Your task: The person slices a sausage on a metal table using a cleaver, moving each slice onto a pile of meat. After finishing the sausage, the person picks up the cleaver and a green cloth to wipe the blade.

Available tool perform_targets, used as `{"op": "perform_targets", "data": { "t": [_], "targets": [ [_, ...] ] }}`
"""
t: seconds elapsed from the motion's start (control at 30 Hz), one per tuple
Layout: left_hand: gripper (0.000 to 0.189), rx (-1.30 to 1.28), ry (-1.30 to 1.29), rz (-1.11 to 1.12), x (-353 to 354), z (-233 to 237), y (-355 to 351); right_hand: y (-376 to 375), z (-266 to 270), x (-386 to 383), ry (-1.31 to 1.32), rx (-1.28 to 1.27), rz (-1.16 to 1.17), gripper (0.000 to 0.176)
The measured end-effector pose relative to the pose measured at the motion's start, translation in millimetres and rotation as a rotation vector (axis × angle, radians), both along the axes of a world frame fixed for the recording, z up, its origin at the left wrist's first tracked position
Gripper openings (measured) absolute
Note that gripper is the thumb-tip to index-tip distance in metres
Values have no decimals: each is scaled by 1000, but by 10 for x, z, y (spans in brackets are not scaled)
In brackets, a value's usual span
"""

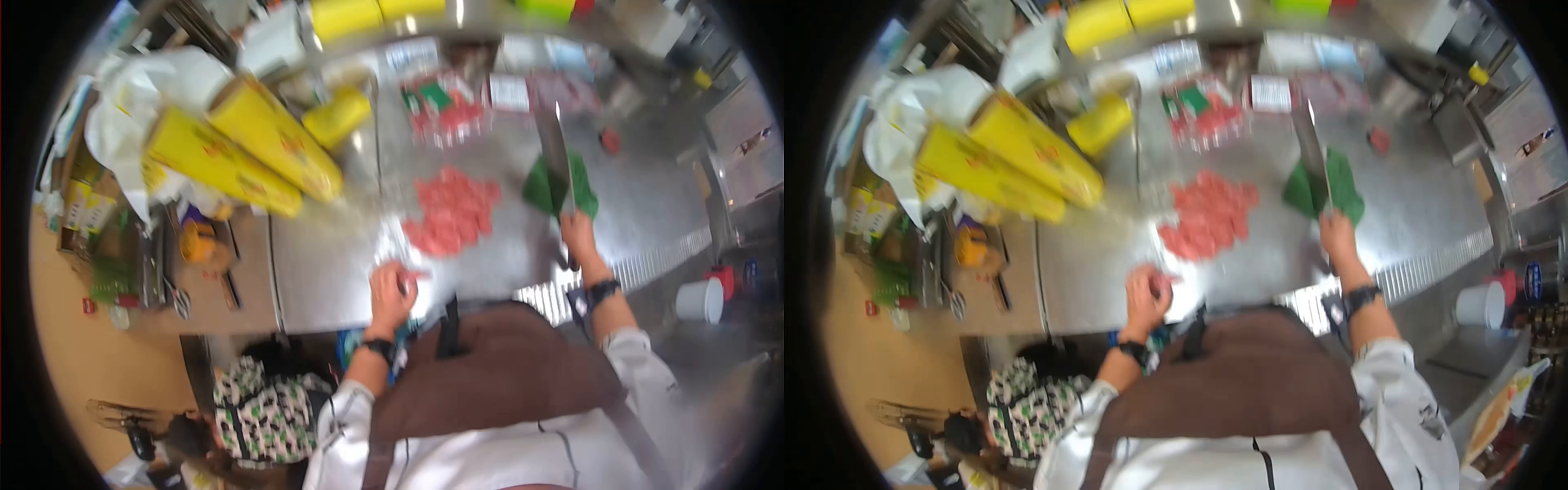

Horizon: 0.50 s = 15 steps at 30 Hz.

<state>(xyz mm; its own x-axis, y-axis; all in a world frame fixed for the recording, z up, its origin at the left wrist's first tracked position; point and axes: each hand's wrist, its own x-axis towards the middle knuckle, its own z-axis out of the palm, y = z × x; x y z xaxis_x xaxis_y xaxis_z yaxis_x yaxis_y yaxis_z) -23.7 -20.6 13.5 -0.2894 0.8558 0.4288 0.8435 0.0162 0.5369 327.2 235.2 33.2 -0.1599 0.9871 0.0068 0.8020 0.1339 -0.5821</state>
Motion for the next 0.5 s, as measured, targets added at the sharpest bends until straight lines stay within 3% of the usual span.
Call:
{"op": "perform_targets", "data": {
  "t": [0.03, 0.17, 0.27, 0.5],
  "targets": [
    [41, -15, 10, -8, 2, 23, 2, 48, -188, 75, 47, -32, -26, 32],
    [48, 44, 58, -3, 4, 80, -25, -81, 54, -101, 114, -111, -39, 30],
    [45, 37, 117, 26, 51, 88, -103, -97, 218, -187, 143, -247, -70, 31],
    [31, -26, 199, 24, 133, -23, -100, -43, 119, -80, 144, -180, 38, 28]
  ]
}}
